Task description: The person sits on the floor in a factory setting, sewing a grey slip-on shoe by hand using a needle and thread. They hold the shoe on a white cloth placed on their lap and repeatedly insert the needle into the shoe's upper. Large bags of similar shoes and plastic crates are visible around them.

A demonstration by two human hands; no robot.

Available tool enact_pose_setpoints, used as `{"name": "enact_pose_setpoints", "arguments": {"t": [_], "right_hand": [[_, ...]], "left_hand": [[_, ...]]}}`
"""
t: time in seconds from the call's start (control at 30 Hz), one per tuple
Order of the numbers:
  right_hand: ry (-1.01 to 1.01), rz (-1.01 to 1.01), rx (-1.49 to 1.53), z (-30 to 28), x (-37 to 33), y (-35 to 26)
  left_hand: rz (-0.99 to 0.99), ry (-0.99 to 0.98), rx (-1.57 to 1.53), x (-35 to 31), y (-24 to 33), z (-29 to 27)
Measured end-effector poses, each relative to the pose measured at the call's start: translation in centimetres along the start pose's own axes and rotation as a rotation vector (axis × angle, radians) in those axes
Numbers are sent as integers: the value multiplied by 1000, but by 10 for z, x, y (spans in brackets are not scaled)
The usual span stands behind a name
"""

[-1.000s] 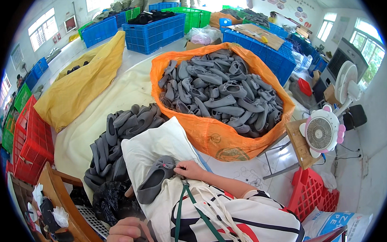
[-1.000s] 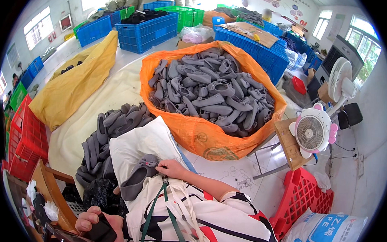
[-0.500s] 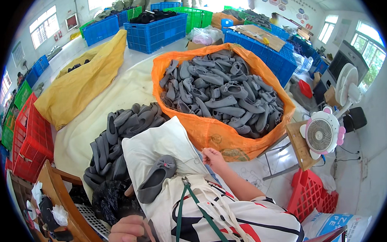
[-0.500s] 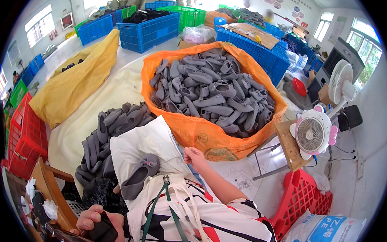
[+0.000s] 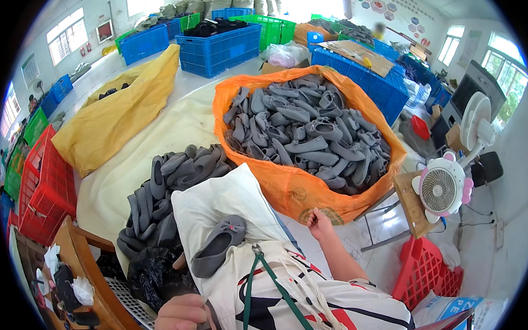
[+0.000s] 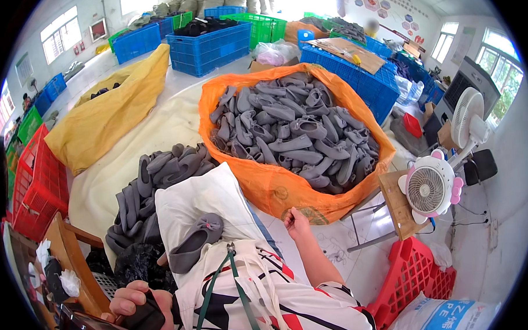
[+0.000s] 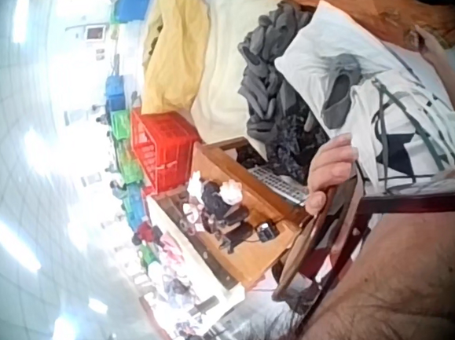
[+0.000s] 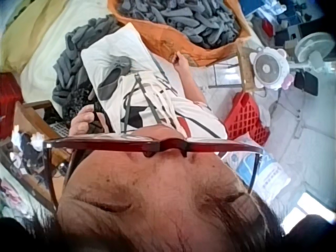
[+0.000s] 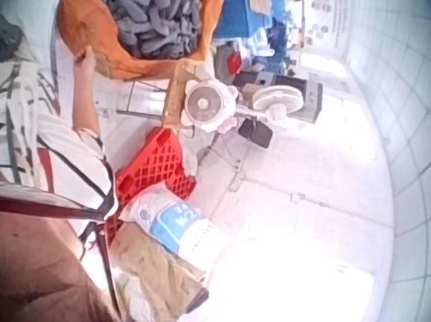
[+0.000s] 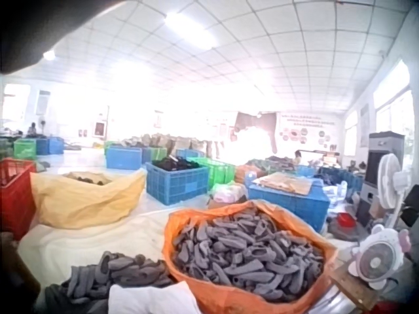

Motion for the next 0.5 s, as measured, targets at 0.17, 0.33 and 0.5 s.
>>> {"name": "enact_pose_setpoints", "arguments": {"t": [0.17, 0.33, 0.5], "right_hand": [[-13, -56, -105, -1, 0, 7], [-54, -155, -167, 8, -4, 10], [-193, -152, -279, 27, -16, 8]], "left_hand": [[86, 114, -115, 3, -2, 15], [-188, -1, 67, -12, 10, -2], [31, 97, 128, 0, 0, 14]]}}
Point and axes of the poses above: each hand's wrist, its own x-axis towards the middle knuckle, its own z-axis out of the palm, y = z × x, the point moved 1 cm from there along x, towards the middle knuckle, and after that the axes turned 12 degrees about -z, right-handed, at the moved point
